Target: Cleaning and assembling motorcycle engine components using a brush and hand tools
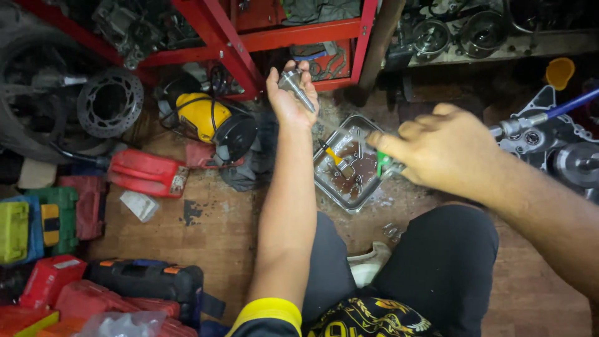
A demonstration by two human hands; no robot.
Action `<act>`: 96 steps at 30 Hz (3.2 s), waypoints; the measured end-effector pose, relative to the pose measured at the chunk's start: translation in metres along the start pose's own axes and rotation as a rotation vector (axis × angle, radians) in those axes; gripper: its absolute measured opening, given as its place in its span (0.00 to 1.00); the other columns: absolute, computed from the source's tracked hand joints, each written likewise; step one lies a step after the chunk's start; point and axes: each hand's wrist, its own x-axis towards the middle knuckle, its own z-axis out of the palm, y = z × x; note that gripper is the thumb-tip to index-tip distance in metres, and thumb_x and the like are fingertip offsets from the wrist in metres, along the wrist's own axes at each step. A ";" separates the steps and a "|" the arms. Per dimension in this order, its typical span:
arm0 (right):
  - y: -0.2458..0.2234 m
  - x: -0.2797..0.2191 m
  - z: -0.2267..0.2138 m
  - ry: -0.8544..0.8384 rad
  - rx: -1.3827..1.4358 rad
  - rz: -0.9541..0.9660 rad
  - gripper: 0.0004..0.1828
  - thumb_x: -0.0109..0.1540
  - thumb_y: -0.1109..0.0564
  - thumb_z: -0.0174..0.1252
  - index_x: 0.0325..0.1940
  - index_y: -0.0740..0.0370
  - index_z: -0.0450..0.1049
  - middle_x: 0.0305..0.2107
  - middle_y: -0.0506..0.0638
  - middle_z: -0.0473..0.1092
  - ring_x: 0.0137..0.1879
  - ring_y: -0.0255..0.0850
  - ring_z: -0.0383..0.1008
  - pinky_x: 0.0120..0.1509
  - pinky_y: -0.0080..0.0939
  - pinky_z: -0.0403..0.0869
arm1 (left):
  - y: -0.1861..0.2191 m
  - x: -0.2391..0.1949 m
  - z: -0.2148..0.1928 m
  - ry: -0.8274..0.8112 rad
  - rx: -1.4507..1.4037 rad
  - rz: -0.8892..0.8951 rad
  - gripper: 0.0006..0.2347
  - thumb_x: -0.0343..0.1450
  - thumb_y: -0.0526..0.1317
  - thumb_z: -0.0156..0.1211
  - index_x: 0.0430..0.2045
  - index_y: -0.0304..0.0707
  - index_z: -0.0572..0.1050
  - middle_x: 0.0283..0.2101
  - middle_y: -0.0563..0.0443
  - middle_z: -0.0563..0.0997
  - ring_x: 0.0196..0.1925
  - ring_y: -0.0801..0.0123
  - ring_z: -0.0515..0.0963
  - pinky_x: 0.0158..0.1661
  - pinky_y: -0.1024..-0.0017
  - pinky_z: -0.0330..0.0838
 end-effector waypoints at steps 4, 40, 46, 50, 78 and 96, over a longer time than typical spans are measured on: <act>0.007 -0.002 0.003 0.082 -0.100 0.088 0.40 0.46 0.35 0.63 0.63 0.34 0.70 0.23 0.34 0.68 0.33 0.35 0.77 0.40 0.37 0.71 | 0.002 -0.006 0.002 -0.072 -0.042 -0.010 0.15 0.73 0.55 0.52 0.33 0.43 0.76 0.33 0.44 0.78 0.22 0.73 0.77 0.18 0.83 0.72; 0.023 0.001 -0.058 0.012 0.285 0.040 0.29 0.58 0.30 0.59 0.62 0.33 0.71 0.33 0.37 0.81 0.37 0.43 0.83 0.41 0.50 0.80 | 0.012 -0.056 0.038 -0.047 0.752 0.055 0.07 0.68 0.39 0.57 0.35 0.37 0.74 0.31 0.41 0.83 0.19 0.75 0.76 0.16 0.83 0.62; 0.040 0.008 -0.078 -0.380 0.300 0.393 0.30 0.60 0.24 0.49 0.65 0.26 0.66 0.11 0.36 0.70 0.14 0.32 0.69 0.19 0.32 0.71 | 0.024 -0.069 0.027 -0.406 1.881 1.052 0.12 0.65 0.43 0.66 0.40 0.44 0.76 0.33 0.51 0.85 0.36 0.51 0.85 0.38 0.54 0.76; 0.037 0.017 -0.090 -0.518 0.320 0.388 0.31 0.61 0.23 0.45 0.67 0.25 0.62 0.13 0.37 0.73 0.18 0.32 0.74 0.24 0.32 0.75 | 0.029 -0.078 0.029 -0.656 2.180 1.436 0.15 0.64 0.45 0.66 0.40 0.38 0.78 0.28 0.45 0.80 0.32 0.51 0.79 0.34 0.56 0.74; 0.049 0.031 -0.100 -0.669 0.444 0.595 0.32 0.62 0.26 0.48 0.71 0.22 0.60 0.29 0.44 0.82 0.31 0.40 0.83 0.52 0.44 0.83 | 0.027 -0.076 0.030 -0.743 2.052 1.191 0.13 0.72 0.39 0.55 0.50 0.36 0.76 0.45 0.47 0.85 0.44 0.53 0.81 0.41 0.54 0.78; 0.049 0.017 -0.096 -0.626 0.540 0.456 0.32 0.59 0.25 0.49 0.66 0.26 0.64 0.16 0.39 0.76 0.19 0.35 0.77 0.33 0.37 0.80 | 0.012 -0.072 0.043 -0.490 1.555 1.104 0.10 0.72 0.39 0.58 0.42 0.37 0.81 0.40 0.48 0.84 0.41 0.61 0.84 0.46 0.66 0.76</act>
